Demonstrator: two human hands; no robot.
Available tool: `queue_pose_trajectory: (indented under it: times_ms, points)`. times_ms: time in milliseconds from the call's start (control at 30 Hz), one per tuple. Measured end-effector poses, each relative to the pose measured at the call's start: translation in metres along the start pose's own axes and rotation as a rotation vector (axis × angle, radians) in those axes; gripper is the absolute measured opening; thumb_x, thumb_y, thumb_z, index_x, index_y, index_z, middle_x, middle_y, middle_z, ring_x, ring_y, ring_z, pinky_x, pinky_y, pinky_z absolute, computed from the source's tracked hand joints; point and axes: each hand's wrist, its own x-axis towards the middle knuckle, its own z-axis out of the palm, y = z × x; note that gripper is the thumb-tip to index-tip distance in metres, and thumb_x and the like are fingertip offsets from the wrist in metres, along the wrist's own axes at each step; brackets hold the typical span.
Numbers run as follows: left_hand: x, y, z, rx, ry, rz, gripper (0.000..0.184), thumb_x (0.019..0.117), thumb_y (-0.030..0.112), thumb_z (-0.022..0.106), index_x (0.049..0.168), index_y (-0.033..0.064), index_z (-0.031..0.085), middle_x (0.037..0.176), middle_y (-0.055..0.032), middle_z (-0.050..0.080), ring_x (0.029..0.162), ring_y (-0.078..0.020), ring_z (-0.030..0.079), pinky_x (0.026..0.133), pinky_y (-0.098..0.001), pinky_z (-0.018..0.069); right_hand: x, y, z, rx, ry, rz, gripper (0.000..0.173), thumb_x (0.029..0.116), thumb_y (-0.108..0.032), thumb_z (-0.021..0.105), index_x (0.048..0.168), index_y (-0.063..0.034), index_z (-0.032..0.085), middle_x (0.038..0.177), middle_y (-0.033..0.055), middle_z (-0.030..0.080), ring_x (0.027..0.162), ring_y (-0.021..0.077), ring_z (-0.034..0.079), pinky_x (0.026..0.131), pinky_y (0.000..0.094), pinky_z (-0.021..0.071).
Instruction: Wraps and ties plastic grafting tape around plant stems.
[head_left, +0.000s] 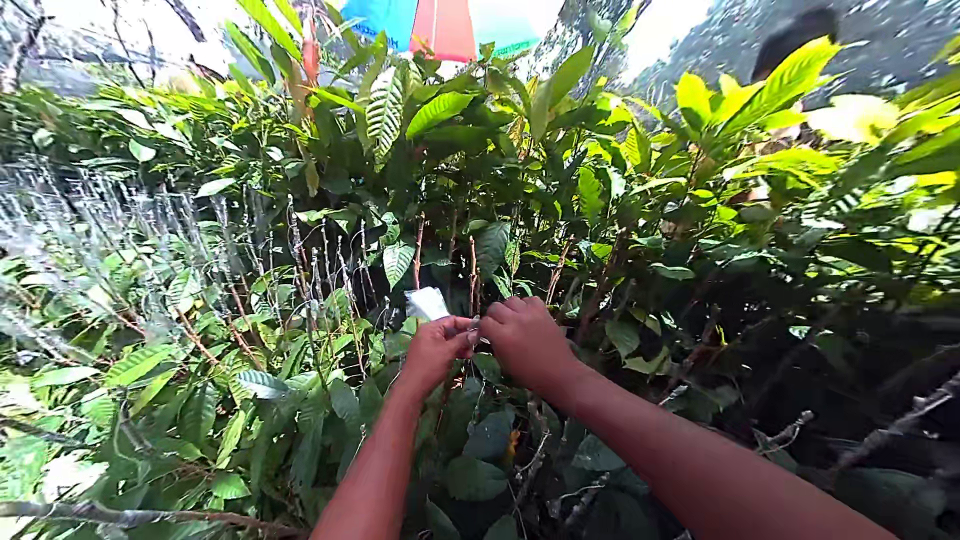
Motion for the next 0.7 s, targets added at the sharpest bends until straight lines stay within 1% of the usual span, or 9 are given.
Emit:
queue_pose_trajectory:
  times_ms: [100, 233, 300, 400, 467, 533, 600, 667, 700]
  points:
    - [-0.003, 0.002, -0.007, 0.001, -0.014, -0.004, 0.017, 0.0958, 0.006, 0.067, 0.111, -0.0031, 0.069, 0.095, -0.0055, 0.072, 0.077, -0.0106, 0.070, 0.074, -0.0288, 0.0610, -0.002, 0.009, -0.001, -0.018, -0.066, -0.051, 0.015, 0.0972, -0.006, 0.057, 0.096, -0.0006, 0.071, 0.095, 0.0193, 0.071, 0.087, 0.0400, 0.070, 0.076, 0.0589, 0.0541]
    - [-0.002, 0.003, -0.024, 0.043, 0.117, 0.012, 0.021, 0.0963, 0.004, 0.066, 0.115, -0.0044, 0.067, 0.100, -0.0098, 0.071, 0.079, -0.0132, 0.071, 0.076, -0.0303, 0.0619, -0.013, 0.018, -0.015, 0.068, -0.219, 0.092, 0.026, 0.0997, -0.014, 0.051, 0.095, 0.0024, 0.071, 0.098, 0.0233, 0.070, 0.086, 0.0441, 0.070, 0.072, 0.0632, 0.0528]
    - [0.002, 0.001, -0.022, 0.064, 0.158, 0.003, 0.021, 0.0960, 0.006, 0.067, 0.115, -0.0033, 0.068, 0.100, -0.0097, 0.072, 0.079, -0.0131, 0.071, 0.076, -0.0304, 0.0621, -0.020, -0.003, -0.019, 0.209, -0.217, 0.013, 0.024, 0.0973, -0.013, 0.053, 0.090, 0.0008, 0.071, 0.092, 0.0194, 0.070, 0.081, 0.0385, 0.071, 0.068, 0.0584, 0.0554]
    - [0.007, -0.001, 0.002, 0.097, 0.157, -0.004, 0.019, 0.0943, 0.008, 0.070, 0.111, -0.0024, 0.070, 0.095, -0.0085, 0.073, 0.075, -0.0125, 0.071, 0.074, -0.0307, 0.0609, -0.021, -0.036, -0.030, 0.458, -0.384, -0.101, 0.025, 0.1009, -0.014, 0.052, 0.090, 0.0015, 0.069, 0.092, 0.0173, 0.068, 0.085, 0.0336, 0.069, 0.075, 0.0535, 0.0560]
    - [0.008, 0.000, 0.012, 0.138, 0.201, -0.010, 0.024, 0.0961, 0.011, 0.070, 0.117, -0.0018, 0.069, 0.102, -0.0104, 0.073, 0.080, -0.0133, 0.072, 0.077, -0.0311, 0.0616, -0.020, -0.031, -0.051, 0.418, -0.529, -0.110, 0.026, 0.1055, -0.016, 0.050, 0.105, -0.0006, 0.071, 0.109, 0.0184, 0.069, 0.102, 0.0361, 0.068, 0.088, 0.0565, 0.0539]
    - [0.008, 0.002, 0.010, 0.174, 0.225, -0.024, 0.041, 0.0979, 0.013, 0.068, 0.137, 0.0009, 0.061, 0.128, -0.0153, 0.067, 0.099, -0.0182, 0.072, 0.090, -0.0357, 0.0599, -0.036, -0.024, -0.083, 0.243, -0.596, -0.099, 0.029, 0.1064, -0.023, 0.053, 0.128, -0.0132, 0.070, 0.140, 0.0142, 0.061, 0.126, 0.0388, 0.059, 0.101, 0.0621, 0.0471]
    - [-0.002, 0.012, 0.005, 0.155, 0.234, -0.008, 0.060, 0.0978, 0.014, 0.068, 0.152, 0.0006, 0.044, 0.147, -0.0207, 0.054, 0.117, -0.0241, 0.068, 0.102, -0.0404, 0.0553, -0.070, -0.020, -0.120, 0.102, -0.476, -0.105, 0.038, 0.0990, -0.033, 0.066, 0.135, -0.0225, 0.066, 0.150, 0.0128, 0.055, 0.133, 0.0421, 0.055, 0.102, 0.0682, 0.0444]
    - [-0.022, 0.029, 0.004, 0.085, 0.288, 0.070, 0.061, 0.0976, 0.016, 0.067, 0.151, -0.0011, 0.044, 0.147, -0.0206, 0.054, 0.123, -0.0247, 0.064, 0.104, -0.0410, 0.0536, -0.112, -0.015, -0.155, 0.040, -0.269, -0.108, 0.052, 0.0920, -0.046, 0.069, 0.140, -0.0279, 0.062, 0.153, 0.0119, 0.053, 0.134, 0.0424, 0.055, 0.099, 0.0723, 0.0456]
    - [-0.034, 0.041, 0.006, 0.043, 0.312, 0.123, 0.059, 0.0975, 0.019, 0.067, 0.149, -0.0007, 0.047, 0.144, -0.0177, 0.057, 0.122, -0.0224, 0.064, 0.102, -0.0394, 0.0540, -0.131, -0.015, -0.176, 0.009, -0.195, -0.070, 0.058, 0.0930, -0.054, 0.065, 0.145, -0.0289, 0.057, 0.156, 0.0115, 0.049, 0.138, 0.0424, 0.051, 0.101, 0.0744, 0.0427]
